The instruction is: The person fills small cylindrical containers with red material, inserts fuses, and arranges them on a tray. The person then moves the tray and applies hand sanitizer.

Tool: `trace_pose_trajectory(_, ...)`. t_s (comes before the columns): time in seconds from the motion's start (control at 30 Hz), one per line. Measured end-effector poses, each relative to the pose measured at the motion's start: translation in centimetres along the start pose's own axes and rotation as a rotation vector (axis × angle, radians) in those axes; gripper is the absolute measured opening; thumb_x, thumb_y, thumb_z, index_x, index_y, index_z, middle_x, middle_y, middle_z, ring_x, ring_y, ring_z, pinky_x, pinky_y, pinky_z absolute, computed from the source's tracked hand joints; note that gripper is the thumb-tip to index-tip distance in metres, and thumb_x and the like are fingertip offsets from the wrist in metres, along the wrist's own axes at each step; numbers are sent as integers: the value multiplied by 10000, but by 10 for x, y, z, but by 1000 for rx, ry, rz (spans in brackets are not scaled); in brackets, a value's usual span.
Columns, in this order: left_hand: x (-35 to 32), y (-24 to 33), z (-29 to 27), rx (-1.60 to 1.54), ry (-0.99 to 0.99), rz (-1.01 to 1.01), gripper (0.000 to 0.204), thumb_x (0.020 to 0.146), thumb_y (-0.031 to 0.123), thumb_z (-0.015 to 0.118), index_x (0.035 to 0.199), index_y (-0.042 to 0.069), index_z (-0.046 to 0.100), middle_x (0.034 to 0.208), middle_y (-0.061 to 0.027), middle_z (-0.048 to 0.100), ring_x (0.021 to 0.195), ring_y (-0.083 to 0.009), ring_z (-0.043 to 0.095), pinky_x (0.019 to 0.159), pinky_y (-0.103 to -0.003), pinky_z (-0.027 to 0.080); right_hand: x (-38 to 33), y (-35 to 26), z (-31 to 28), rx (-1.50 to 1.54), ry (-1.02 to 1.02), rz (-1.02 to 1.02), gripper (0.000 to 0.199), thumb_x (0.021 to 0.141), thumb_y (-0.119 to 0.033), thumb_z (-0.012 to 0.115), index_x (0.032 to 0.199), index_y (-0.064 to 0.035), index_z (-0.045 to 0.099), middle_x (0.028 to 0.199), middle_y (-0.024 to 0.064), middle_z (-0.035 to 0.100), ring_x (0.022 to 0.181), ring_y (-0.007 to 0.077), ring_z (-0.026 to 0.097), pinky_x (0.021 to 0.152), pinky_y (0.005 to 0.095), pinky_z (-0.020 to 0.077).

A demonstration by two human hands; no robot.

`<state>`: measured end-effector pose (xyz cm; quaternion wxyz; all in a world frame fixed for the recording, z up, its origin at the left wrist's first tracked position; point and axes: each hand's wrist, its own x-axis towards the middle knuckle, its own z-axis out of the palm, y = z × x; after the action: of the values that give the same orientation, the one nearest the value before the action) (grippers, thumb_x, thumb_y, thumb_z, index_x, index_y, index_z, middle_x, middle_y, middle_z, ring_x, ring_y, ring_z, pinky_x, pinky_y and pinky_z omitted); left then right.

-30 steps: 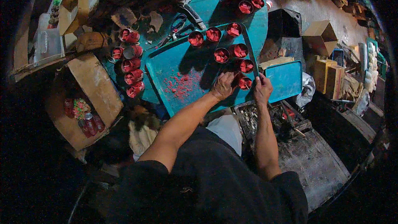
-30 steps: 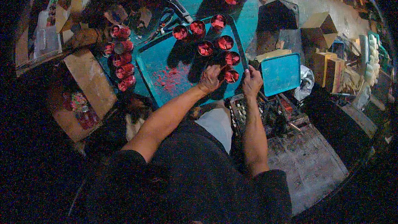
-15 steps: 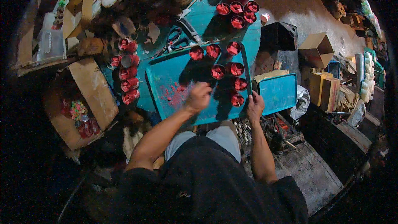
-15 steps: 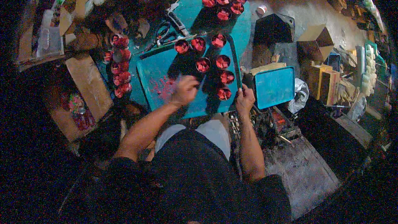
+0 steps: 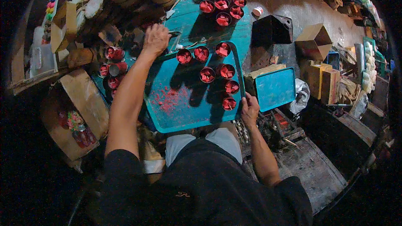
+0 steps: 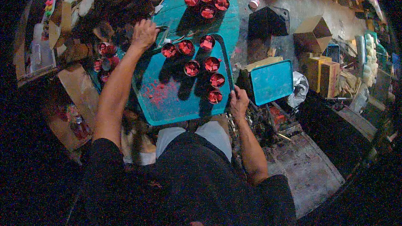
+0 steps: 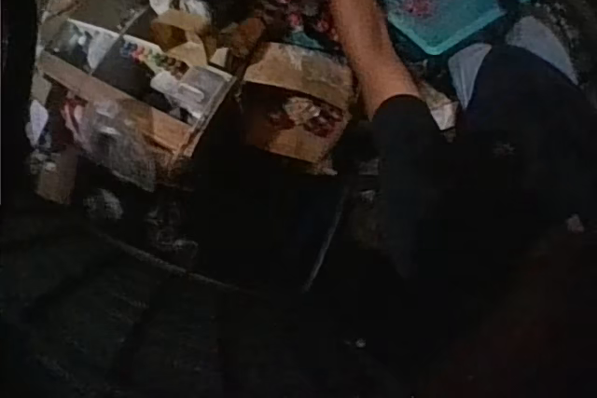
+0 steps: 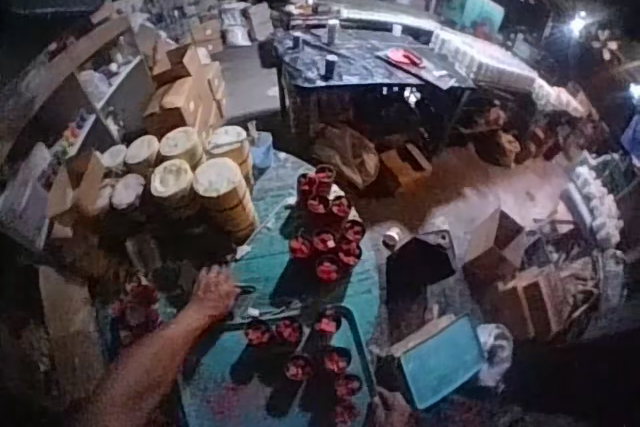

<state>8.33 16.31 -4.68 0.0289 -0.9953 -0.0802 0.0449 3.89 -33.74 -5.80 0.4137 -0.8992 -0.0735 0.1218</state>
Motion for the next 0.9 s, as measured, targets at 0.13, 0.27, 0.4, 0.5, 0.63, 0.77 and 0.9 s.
trace_pose_trajectory(0.13,-23,-4,-7,-194,250,158,737,779,571,773,1310,93,593,1295,-154,549,1235,-362,517,1023,-550,416,-6,-2,3,-29,6,21,241,971,-112,655,1196,-33,690,869,103,605,795,220,601,723,359,491)
trace_pose_trajectory(0.27,-14,6,12,-296,303,320,800,754,612,773,1341,104,580,1342,-180,517,1272,-376,490,1063,-536,374,-11,-8,2,-26,57,-3,228,945,-99,664,1160,-29,699,870,123,616,782,255,619,722,378,504)
trace_pose_trajectory(0.4,4,25,8,-318,324,360,655,816,519,750,1294,91,615,1319,-180,538,1271,-366,485,1090,-536,328,-19,-5,-1,1,58,39,221,949,-79,650,1152,-3,691,902,130,636,821,261,638,753,369,509)
trace_pose_trajectory(0.5,6,18,25,-193,371,396,509,878,389,716,1278,89,623,1314,-175,550,1288,-364,482,1097,-540,324,-21,-1,-2,-8,64,30,224,948,-66,645,1155,9,686,918,137,642,854,272,646,778,372,510)
trace_pose_trajectory(0.63,-2,-32,44,-242,343,91,386,932,282,652,1286,129,627,1350,-158,563,1325,-376,472,1095,-576,347,-13,-1,2,-8,71,-25,229,952,-65,642,1165,9,681,930,138,645,864,274,647,790,371,510)
trace_pose_trajectory(0.77,-16,-41,31,9,345,29,397,950,226,591,1343,167,600,1402,-158,550,1327,-374,481,1112,-588,344,-2,-7,4,26,29,6,222,951,-66,640,1160,-4,684,962,156,662,880,300,659,794,383,519)
trace_pose_trajectory(0.9,-23,-42,27,152,233,-57,419,929,178,591,1348,178,591,1404,-152,553,1353,-357,462,1130,-578,335,14,-18,23,35,26,-22,225,946,-65,640,1159,-3,680,963,166,660,872,305,659,783,394,520)
